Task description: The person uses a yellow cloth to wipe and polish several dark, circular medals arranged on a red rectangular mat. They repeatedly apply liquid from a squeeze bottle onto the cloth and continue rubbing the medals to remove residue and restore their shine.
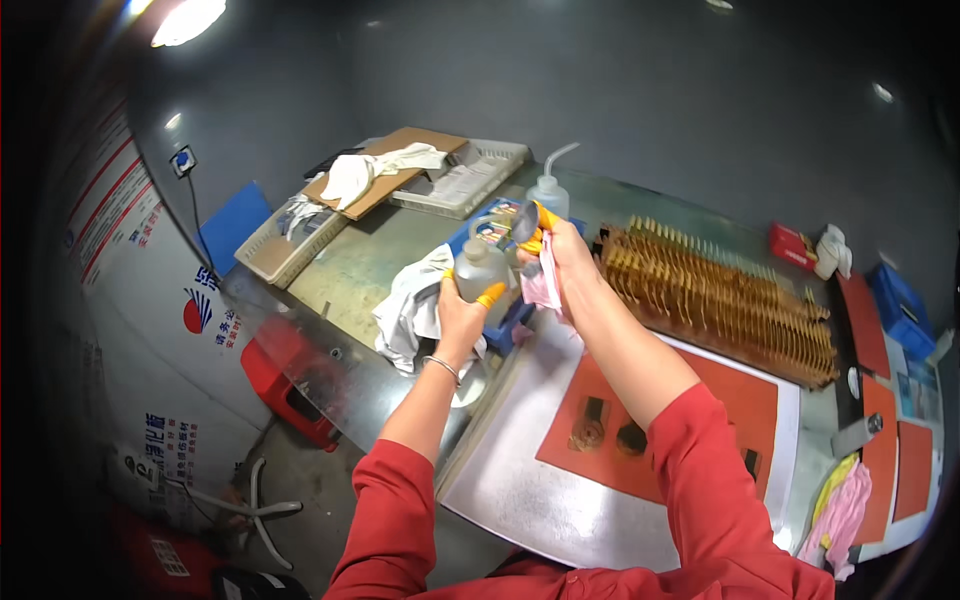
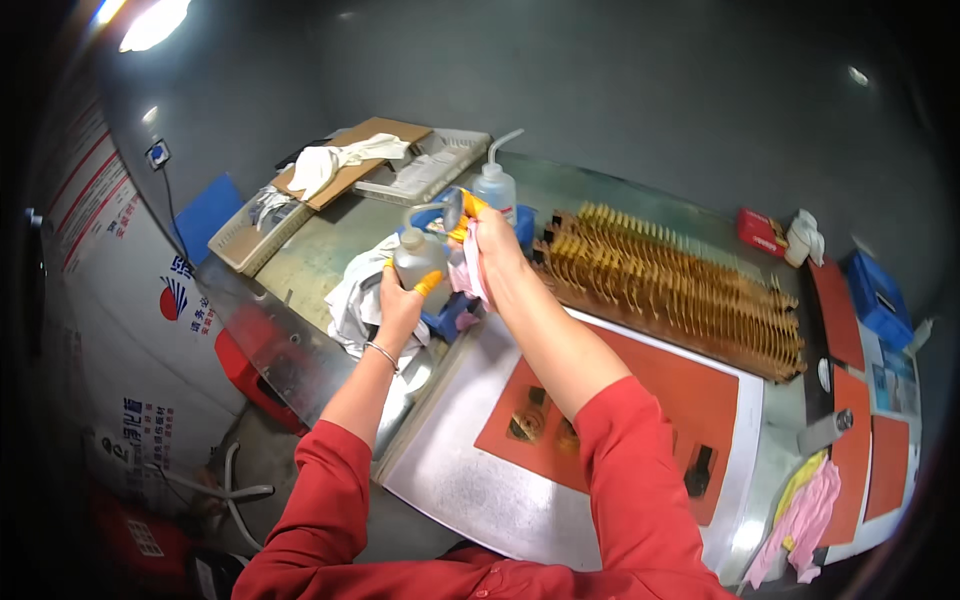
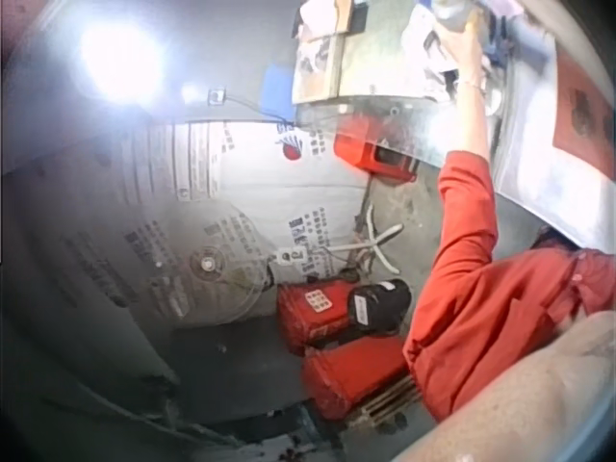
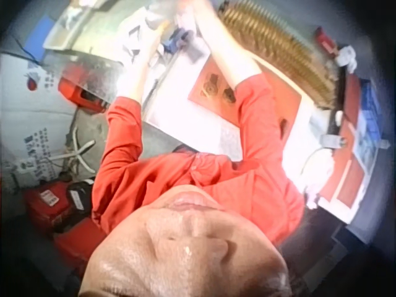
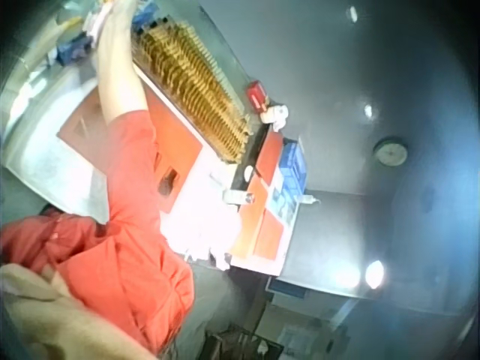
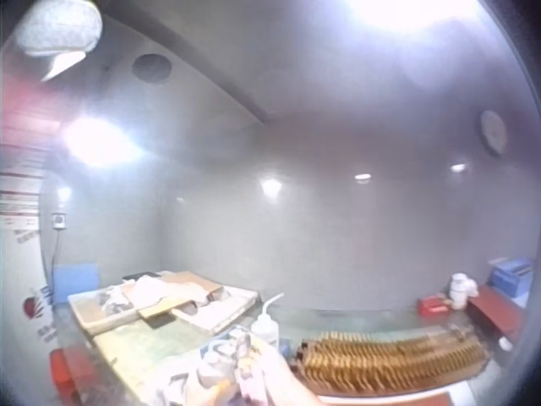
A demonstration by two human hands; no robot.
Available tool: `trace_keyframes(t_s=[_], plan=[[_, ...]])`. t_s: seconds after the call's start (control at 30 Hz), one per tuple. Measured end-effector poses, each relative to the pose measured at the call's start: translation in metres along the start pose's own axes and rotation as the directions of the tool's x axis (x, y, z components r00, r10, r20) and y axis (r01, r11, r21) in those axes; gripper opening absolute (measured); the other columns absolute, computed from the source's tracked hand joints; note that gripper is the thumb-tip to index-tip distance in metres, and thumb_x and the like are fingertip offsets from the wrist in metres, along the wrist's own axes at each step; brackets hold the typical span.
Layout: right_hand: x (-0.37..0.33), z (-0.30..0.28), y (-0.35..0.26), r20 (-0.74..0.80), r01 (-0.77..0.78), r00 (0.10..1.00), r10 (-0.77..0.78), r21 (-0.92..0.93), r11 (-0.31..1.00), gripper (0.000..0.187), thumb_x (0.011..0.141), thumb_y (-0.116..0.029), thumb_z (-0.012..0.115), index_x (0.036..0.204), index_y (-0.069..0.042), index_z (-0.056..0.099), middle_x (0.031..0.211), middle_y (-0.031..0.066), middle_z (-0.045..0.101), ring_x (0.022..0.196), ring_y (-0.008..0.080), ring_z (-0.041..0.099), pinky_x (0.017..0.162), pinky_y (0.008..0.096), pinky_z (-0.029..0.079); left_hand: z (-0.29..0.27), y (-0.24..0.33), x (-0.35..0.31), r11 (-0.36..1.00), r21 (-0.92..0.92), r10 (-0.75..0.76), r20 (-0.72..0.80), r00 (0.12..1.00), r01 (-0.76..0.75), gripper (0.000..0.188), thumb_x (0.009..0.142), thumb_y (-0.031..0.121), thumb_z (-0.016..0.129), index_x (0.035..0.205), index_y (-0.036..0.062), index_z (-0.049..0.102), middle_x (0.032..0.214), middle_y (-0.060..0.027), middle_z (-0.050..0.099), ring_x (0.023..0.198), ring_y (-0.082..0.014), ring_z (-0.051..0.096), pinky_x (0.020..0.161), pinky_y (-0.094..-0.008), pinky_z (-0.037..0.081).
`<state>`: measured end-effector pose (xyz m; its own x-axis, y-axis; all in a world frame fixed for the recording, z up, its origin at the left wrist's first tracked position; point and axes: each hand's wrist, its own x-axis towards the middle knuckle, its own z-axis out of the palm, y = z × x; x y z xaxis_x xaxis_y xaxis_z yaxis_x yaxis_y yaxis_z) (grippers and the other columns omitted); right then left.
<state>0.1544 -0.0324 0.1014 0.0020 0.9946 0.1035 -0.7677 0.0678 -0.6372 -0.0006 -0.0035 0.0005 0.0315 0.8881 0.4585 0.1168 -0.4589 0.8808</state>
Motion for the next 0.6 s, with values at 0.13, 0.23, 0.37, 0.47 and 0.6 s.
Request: trace_keyframes(t_s=[0.13, 0.23, 0.37, 0.47, 0.6], plan=[[-0.03, -0.002, -0.03, -0.117, 0.069, 0.992, -0.056, 0.115, 0.991, 0.03, 0.094, -0.031, 0.047, 0.076, -0.007, 0.054, 0.059, 0.0024, 0.05, 0.042, 0.0138, 0.042, 0.036, 0.0265, 0.032, 0.007, -0.014, 0.002, 0.989, 0.149, 0.007, -0.011, 1.0, -0.005, 0.07, 0.067, 0.036, 0.082, 0.116, -0.0027, 0.049, 0.109, -0.0177, 0.058, 0.102, -0.028, 0.057, 0.086, -0.0363, 0.044], [-0.064, -0.036, -0.07, -0.114, 0.199, 0.973, -0.199, -0.011, 0.98, 0.027, 0.093, -0.03, 0.05, 0.079, -0.008, 0.056, 0.064, 0.0035, 0.053, 0.045, 0.0154, 0.049, 0.04, 0.029, 0.042, -0.001, -0.019, 0.006, 0.975, 0.186, 0.125, -0.011, 0.992, -0.121, 0.064, 0.073, 0.034, 0.078, 0.113, -0.0061, 0.05, 0.108, -0.0195, 0.058, 0.1, -0.0286, 0.056, 0.085, -0.0359, 0.043], [-0.228, -0.042, -0.142, 0.308, 0.368, 0.925, -0.222, -0.584, 0.723, 0.021, 0.095, -0.027, 0.048, 0.099, -0.006, 0.046, 0.05, 0.0017, 0.045, 0.028, 0.0094, 0.038, 0.027, 0.0205, 0.034, -0.015, -0.029, -0.01, 0.945, 0.236, 0.233, 0.004, 0.972, -0.228, 0.074, 0.081, 0.031, 0.072, 0.132, -0.0081, 0.035, 0.131, -0.0213, 0.042, 0.12, -0.0291, 0.043, 0.101, -0.0356, 0.032], [-0.288, -0.096, -0.177, -0.419, -0.001, 0.863, -0.283, -0.561, 0.828, 0.026, 0.095, -0.031, 0.045, 0.081, -0.011, 0.054, 0.059, -0.0043, 0.048, 0.042, 0.0055, 0.041, 0.038, 0.0216, 0.036, 0.008, 0.013, -0.058, 0.939, 0.156, 0.322, -0.092, 0.942, -0.306, 0.063, 0.09, 0.02, 0.06, 0.137, -0.007, 0.027, 0.14, -0.0188, 0.033, 0.131, -0.026, 0.03, 0.109, -0.0344, 0.022], [-0.35, -0.141, -0.146, -0.548, -0.266, 0.821, -0.16, -0.615, 0.742, 0.02, 0.092, -0.025, 0.054, 0.079, -0.01, 0.056, 0.061, -0.0043, 0.05, 0.051, 0.0043, 0.044, 0.044, 0.022, 0.035, 0.038, 0.043, -0.117, 0.976, -0.091, 0.192, -0.087, 0.977, -0.2, 0.045, 0.096, 0.012, 0.048, 0.134, -0.0054, 0.033, 0.139, -0.0144, 0.038, 0.13, -0.0214, 0.035, 0.108, -0.0329, 0.026]])
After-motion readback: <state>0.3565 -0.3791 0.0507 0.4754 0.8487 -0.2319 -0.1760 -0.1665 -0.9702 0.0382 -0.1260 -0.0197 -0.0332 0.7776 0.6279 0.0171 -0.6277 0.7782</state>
